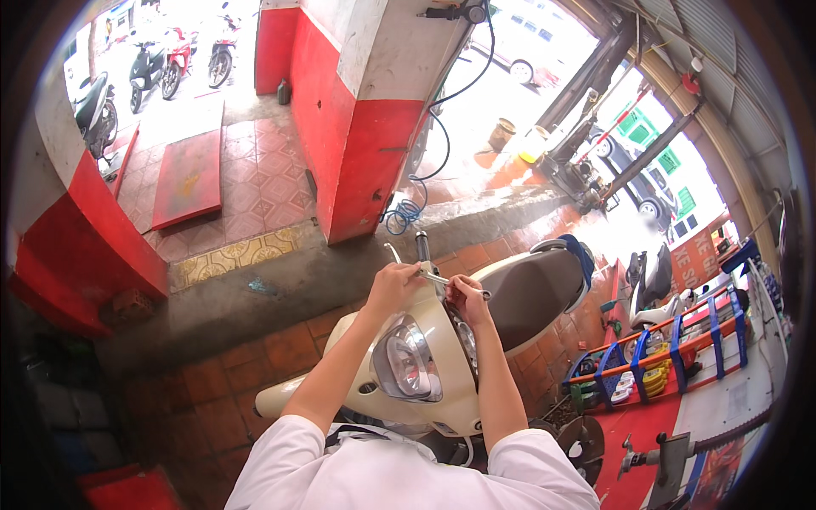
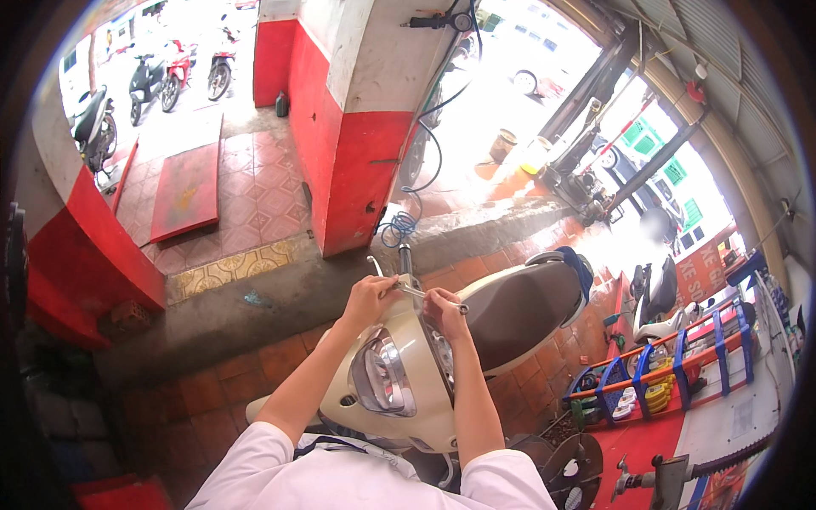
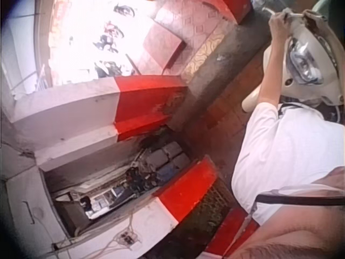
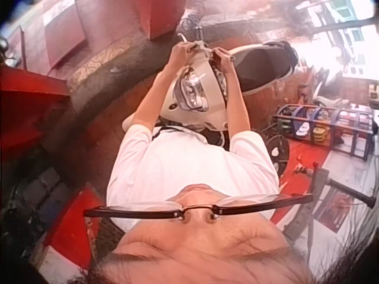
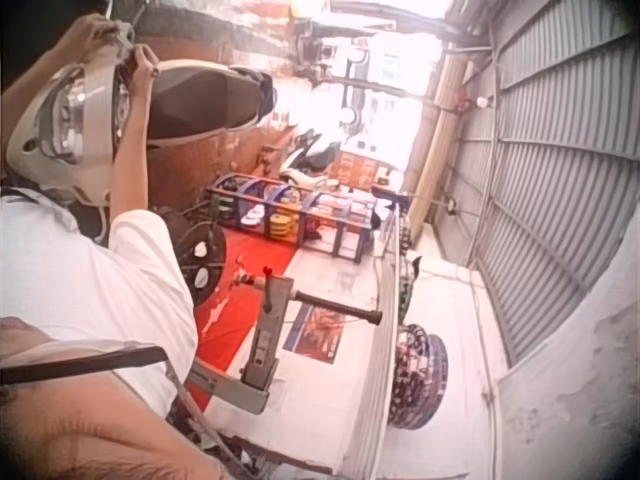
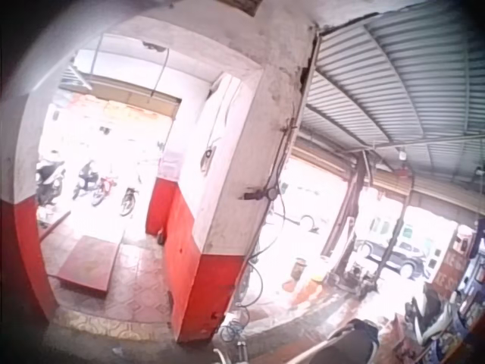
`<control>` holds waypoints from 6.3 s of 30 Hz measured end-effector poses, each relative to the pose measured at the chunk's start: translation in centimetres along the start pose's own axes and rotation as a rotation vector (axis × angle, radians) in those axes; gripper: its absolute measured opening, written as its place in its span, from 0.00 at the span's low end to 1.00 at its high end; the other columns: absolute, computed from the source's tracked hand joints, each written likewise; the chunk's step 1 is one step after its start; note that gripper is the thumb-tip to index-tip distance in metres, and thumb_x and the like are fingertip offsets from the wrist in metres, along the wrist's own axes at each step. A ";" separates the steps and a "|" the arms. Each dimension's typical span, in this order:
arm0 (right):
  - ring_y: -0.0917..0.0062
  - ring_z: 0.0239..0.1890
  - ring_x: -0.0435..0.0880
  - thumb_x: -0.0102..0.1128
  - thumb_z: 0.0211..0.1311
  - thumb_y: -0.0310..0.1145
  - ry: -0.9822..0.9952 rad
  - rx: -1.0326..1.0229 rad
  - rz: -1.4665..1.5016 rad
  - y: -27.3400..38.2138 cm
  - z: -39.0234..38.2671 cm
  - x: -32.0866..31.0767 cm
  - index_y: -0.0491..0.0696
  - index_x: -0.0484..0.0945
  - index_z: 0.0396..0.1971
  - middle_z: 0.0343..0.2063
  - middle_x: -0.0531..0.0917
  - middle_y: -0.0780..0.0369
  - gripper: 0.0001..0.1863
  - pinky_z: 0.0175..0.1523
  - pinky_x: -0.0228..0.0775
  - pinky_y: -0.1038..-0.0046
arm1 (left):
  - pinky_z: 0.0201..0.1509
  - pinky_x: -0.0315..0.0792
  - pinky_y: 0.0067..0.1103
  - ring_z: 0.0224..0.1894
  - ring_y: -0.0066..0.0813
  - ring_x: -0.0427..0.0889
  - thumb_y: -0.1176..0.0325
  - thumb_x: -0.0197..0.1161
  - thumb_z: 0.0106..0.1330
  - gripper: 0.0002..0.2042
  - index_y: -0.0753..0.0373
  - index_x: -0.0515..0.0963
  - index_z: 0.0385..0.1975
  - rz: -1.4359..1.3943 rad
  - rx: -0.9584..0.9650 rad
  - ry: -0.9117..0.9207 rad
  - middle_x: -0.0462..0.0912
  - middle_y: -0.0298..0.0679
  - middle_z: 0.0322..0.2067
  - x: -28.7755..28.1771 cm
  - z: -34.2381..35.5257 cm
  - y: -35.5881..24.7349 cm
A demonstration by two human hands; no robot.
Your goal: The person uses a wrench to tighten or adjust the side mirrors on the handlebars of a motorcycle, then moves the mirror by hand to set its position.
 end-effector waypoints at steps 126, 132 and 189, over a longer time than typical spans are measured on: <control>0.88 0.16 0.60 0.52 0.74 0.47 -0.191 -0.198 -0.156 2.8 3.9 0.0 0.50 0.68 0.11 0.11 0.65 0.74 0.28 0.23 0.51 0.77 | 0.39 0.79 0.24 0.34 0.32 0.85 0.72 0.69 0.59 0.13 0.65 0.84 0.43 0.147 -0.147 0.186 0.86 0.45 0.36 0.3 2.5 -0.8; 0.88 0.15 0.60 0.52 0.74 0.47 -0.184 -0.235 -0.168 2.7 4.3 -0.8 0.51 0.68 0.11 0.12 0.65 0.73 0.28 0.22 0.51 0.78 | 0.36 0.76 0.29 0.32 0.36 0.85 0.67 0.69 0.58 0.09 0.65 0.85 0.34 0.195 -0.122 0.080 0.86 0.45 0.32 1.3 2.9 -2.3; 0.78 0.41 0.85 0.68 0.58 0.31 0.228 -0.084 -0.660 2.7 -7.6 10.0 0.39 0.69 0.63 0.48 0.83 0.57 0.33 0.45 0.78 0.74 | 0.36 0.78 0.27 0.32 0.31 0.83 0.58 0.59 0.70 0.14 0.65 0.78 0.38 -0.985 -1.018 0.268 0.83 0.41 0.32 -0.1 -2.0 -1.1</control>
Point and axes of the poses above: each hand's wrist, its own z-axis towards the middle knuckle, its own x-axis out of the palm, y = z × x, the point moved 1 cm from there along z, towards the middle knuckle
